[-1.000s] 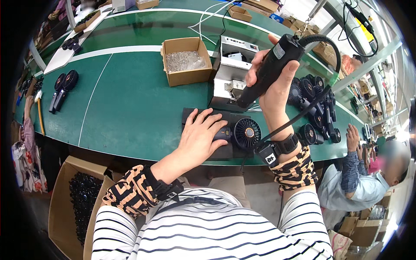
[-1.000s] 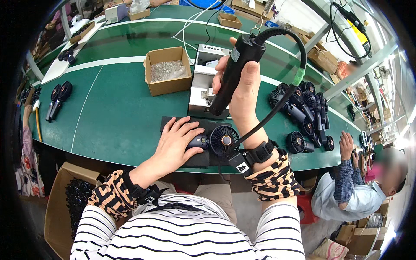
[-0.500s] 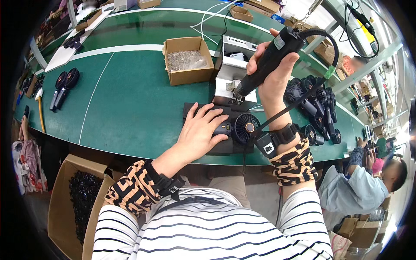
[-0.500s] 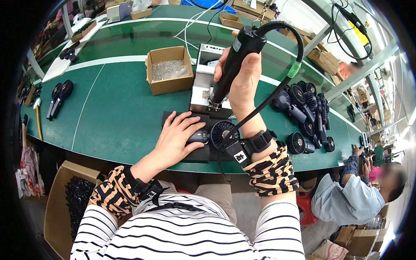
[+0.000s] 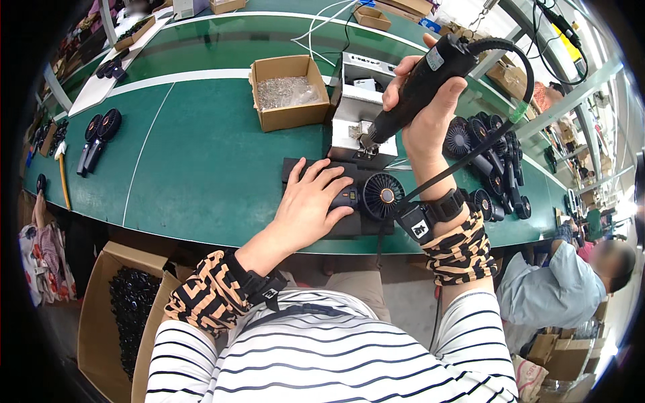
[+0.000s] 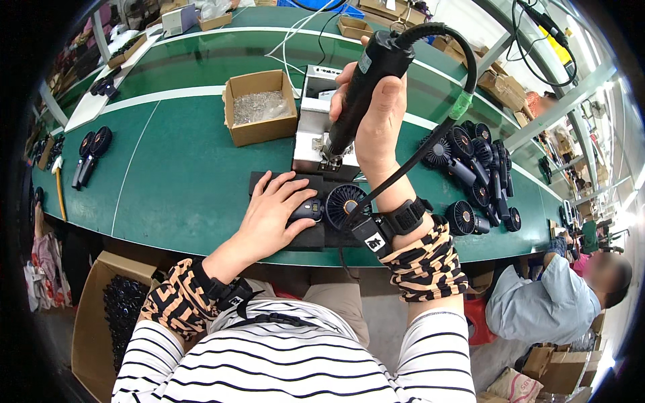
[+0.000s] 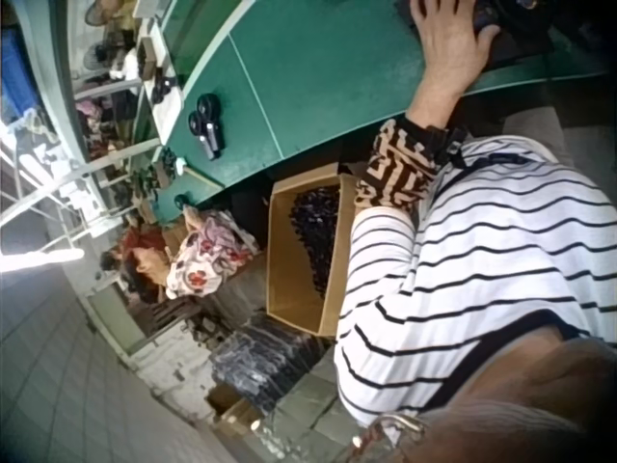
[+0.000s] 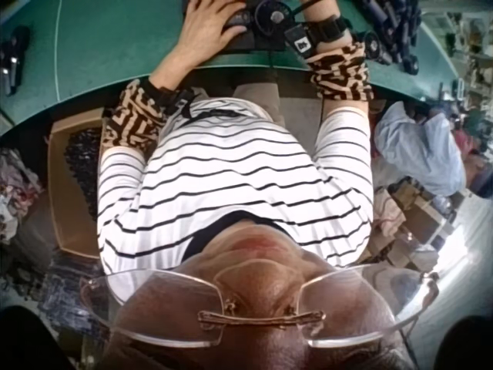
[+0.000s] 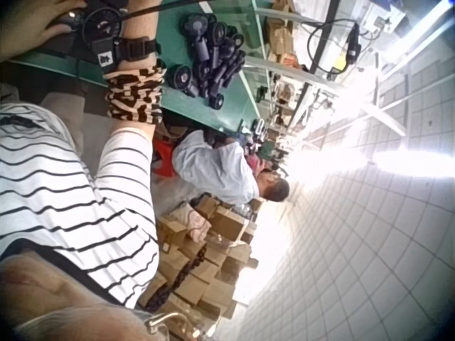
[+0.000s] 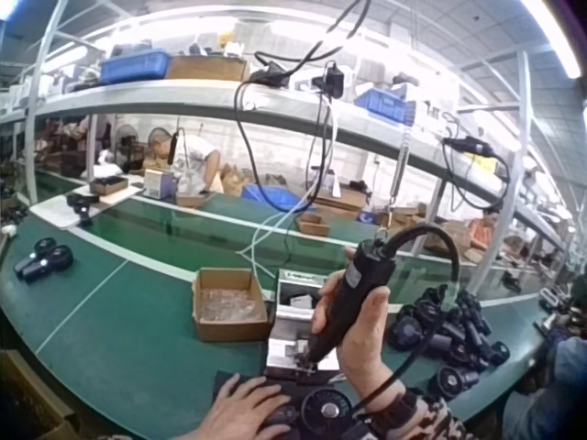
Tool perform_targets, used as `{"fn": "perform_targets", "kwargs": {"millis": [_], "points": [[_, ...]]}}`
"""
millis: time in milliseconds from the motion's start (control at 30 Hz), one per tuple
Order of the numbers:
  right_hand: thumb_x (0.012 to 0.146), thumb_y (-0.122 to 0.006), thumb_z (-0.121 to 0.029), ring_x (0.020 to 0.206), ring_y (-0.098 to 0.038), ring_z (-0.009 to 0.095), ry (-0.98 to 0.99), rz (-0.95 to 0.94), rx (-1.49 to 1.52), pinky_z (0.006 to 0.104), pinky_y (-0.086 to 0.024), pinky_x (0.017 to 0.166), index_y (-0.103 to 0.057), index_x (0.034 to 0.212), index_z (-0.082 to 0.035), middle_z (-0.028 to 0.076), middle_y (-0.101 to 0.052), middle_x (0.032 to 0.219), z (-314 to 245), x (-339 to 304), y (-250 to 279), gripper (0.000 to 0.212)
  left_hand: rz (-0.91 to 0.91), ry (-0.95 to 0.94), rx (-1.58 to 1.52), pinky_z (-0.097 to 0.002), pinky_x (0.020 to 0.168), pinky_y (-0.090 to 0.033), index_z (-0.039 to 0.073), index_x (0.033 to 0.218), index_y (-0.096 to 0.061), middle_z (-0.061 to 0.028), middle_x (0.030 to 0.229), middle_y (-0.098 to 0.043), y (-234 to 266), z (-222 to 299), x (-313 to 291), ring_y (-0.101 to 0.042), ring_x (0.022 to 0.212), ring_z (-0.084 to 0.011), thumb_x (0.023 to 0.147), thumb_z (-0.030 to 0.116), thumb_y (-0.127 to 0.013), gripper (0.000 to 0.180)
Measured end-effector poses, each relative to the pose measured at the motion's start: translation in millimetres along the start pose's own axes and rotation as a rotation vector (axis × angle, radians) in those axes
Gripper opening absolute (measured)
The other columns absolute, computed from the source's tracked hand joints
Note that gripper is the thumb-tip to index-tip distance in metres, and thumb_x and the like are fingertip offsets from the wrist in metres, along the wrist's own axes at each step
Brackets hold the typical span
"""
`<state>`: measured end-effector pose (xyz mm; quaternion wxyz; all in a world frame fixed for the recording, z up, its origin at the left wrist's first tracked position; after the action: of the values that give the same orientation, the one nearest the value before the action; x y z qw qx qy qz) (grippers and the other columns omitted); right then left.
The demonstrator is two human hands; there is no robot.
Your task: Assemble small portable electric fans using an electric screwdriver.
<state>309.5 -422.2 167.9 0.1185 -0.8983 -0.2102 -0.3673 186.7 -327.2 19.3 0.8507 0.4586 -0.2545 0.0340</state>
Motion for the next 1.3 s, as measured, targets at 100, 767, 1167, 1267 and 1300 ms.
{"fn": "perform_targets", "kwargs": {"millis": [100, 767, 1167, 1267, 1300], "points": [[0.082, -0.041, -0.081, 0.055, -0.054, 0.014, -0.03, 0.015, -0.008, 0.0284, -0.047, 0.051, -0.034, 0.14, -0.004, 0.007, -0.054, 0.087, 8.5, -1.8, 1.3, 0.097, 0.02, -0.005, -0.01, -0.0543, 0.112, -0.025, 0.011, 0.122, -0.06, -0.0093, 0.129, -0.057, 1.8, 0.3, 0.7, -0.044, 0.13, -0.0308, 0.079, 0.031, -0.074, 0.049], [0.079, -0.039, -0.085, 0.051, -0.053, 0.014, -0.143, -0.016, 0.059, 0.0278, -0.046, 0.046, -0.028, 0.143, -0.002, 0.008, -0.053, 0.089, -14.6, -46.9, -10.5, 0.106, 0.026, -0.005, 0.009, -0.0571, 0.114, -0.022, 0.011, 0.119, -0.063, -0.0038, 0.127, -0.057, 3.3, -0.1, 1.5, -0.043, 0.13, -0.0293, 0.077, 0.03, -0.077, 0.048], [0.076, -0.043, -0.085, 0.049, -0.05, 0.015, -0.236, 0.055, 0.21, 0.0296, -0.042, 0.045, -0.038, 0.132, -0.007, 0.007, -0.049, 0.081, 13.3, -63.0, -2.0, 0.096, -0.016, 0.022, -0.027, -0.06, 0.113, -0.022, 0.01, 0.116, -0.064, -0.0023, 0.126, -0.058, 3.3, -0.9, 3.0, -0.044, 0.13, -0.0284, 0.078, 0.029, -0.076, 0.044], [0.075, -0.046, -0.085, 0.047, -0.049, 0.017, -0.215, -0.007, 0.256, 0.0301, -0.042, 0.043, -0.042, 0.124, -0.009, 0.008, -0.049, 0.077, 10.7, -71.5, -7.1, 0.09, -0.02, 0.022, -0.028, -0.0599, 0.113, -0.022, 0.01, 0.115, -0.064, -0.0026, 0.125, -0.058, 2.6, -0.7, 3.4, -0.044, 0.13, -0.0285, 0.078, 0.03, -0.076, 0.044], [0.075, -0.046, -0.085, 0.046, -0.049, 0.017, -0.209, -0.051, 0.258, 0.0305, -0.043, 0.043, -0.043, 0.123, -0.009, 0.009, -0.049, 0.076, 8.3, -76.7, -10.0, 0.09, -0.016, 0.024, -0.027, -0.0599, 0.113, -0.022, 0.01, 0.115, -0.064, -0.0026, 0.125, -0.058, 3.0, -0.5, 3.0, -0.044, 0.13, -0.0285, 0.078, 0.03, -0.076, 0.044]]}}
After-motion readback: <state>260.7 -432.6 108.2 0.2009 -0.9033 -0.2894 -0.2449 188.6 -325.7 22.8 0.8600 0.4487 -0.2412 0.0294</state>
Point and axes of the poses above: each hand's wrist, its own x-axis towards the middle knuckle, its own y-axis out of the back of the hand, z = x × y, the point moved 7 cm from there along x, towards the middle knuckle
